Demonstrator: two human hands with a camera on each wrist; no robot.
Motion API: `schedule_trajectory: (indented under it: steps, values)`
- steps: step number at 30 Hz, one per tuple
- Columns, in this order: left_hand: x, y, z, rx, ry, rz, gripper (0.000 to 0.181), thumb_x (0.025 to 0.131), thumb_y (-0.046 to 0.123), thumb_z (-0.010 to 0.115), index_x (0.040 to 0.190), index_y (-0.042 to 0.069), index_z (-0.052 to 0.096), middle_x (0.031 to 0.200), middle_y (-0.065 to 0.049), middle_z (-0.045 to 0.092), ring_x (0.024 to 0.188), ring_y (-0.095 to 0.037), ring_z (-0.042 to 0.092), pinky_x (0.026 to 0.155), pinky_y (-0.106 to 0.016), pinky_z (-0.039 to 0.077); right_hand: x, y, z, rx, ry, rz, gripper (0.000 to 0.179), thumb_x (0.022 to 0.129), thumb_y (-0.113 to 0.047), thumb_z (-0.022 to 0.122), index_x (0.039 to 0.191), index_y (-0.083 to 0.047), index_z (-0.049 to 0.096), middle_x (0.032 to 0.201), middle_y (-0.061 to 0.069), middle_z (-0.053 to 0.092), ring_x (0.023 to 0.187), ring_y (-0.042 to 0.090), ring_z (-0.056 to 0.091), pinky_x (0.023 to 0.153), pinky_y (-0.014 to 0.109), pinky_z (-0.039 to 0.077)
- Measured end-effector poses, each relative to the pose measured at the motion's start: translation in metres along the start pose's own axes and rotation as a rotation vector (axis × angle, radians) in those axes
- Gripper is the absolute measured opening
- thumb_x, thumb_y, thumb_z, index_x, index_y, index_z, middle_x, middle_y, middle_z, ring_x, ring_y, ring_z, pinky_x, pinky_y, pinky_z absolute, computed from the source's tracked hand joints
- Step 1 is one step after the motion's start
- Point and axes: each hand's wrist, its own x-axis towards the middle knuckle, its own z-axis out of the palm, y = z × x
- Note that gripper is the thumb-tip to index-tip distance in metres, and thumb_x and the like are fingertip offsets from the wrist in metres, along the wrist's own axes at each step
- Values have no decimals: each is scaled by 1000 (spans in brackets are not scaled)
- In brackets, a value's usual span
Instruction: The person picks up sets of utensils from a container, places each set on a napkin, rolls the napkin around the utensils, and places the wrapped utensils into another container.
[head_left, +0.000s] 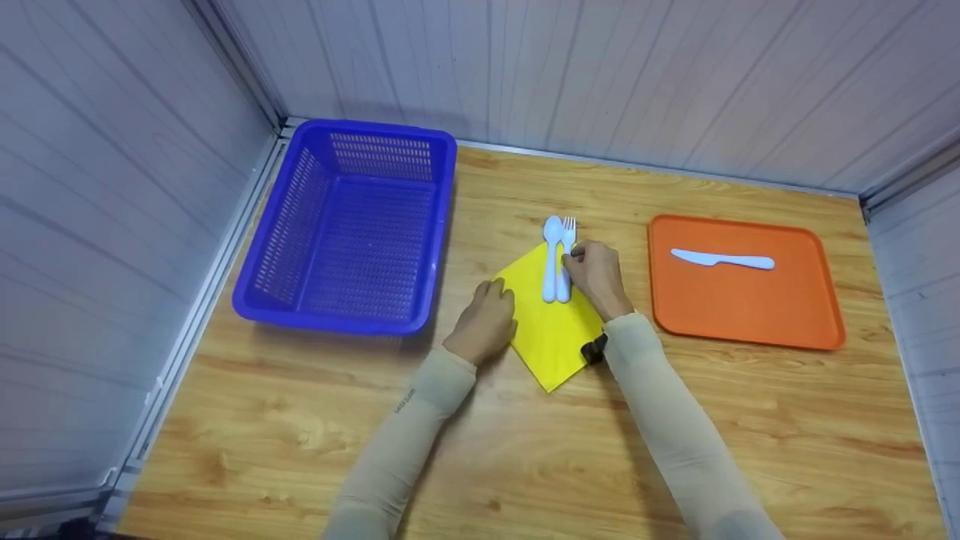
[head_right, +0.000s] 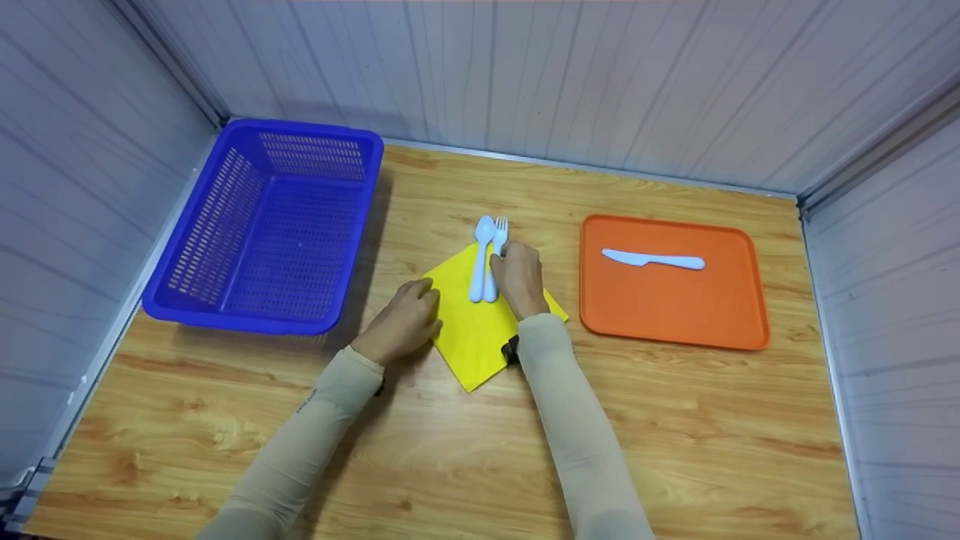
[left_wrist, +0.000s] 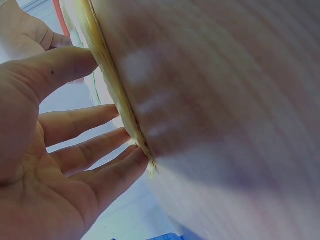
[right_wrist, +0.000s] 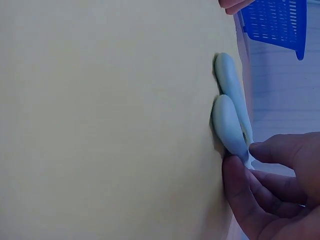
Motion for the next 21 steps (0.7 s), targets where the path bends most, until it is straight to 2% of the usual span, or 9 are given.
schedule_trajectory:
  steps: [9,21]
  values:
    - [0,-1,3,33,40,34,34,95,10,62,122,-11,60,141,-29,45,131,-44,42,95,-44,52,-3,1,2,26,23,-30,21,95,-15,61,98,2,74,81,10,70,65,18,64,57,26,50]
    - [1,0,0,39,3,-4,39,96,15,61,128,-8,58,144,-26,43,132,-41,41,91,-46,54,-2,2,1,43,25,-20,20,95,-15,62,96,0,74,82,10,71,65,17,66,57,26,52]
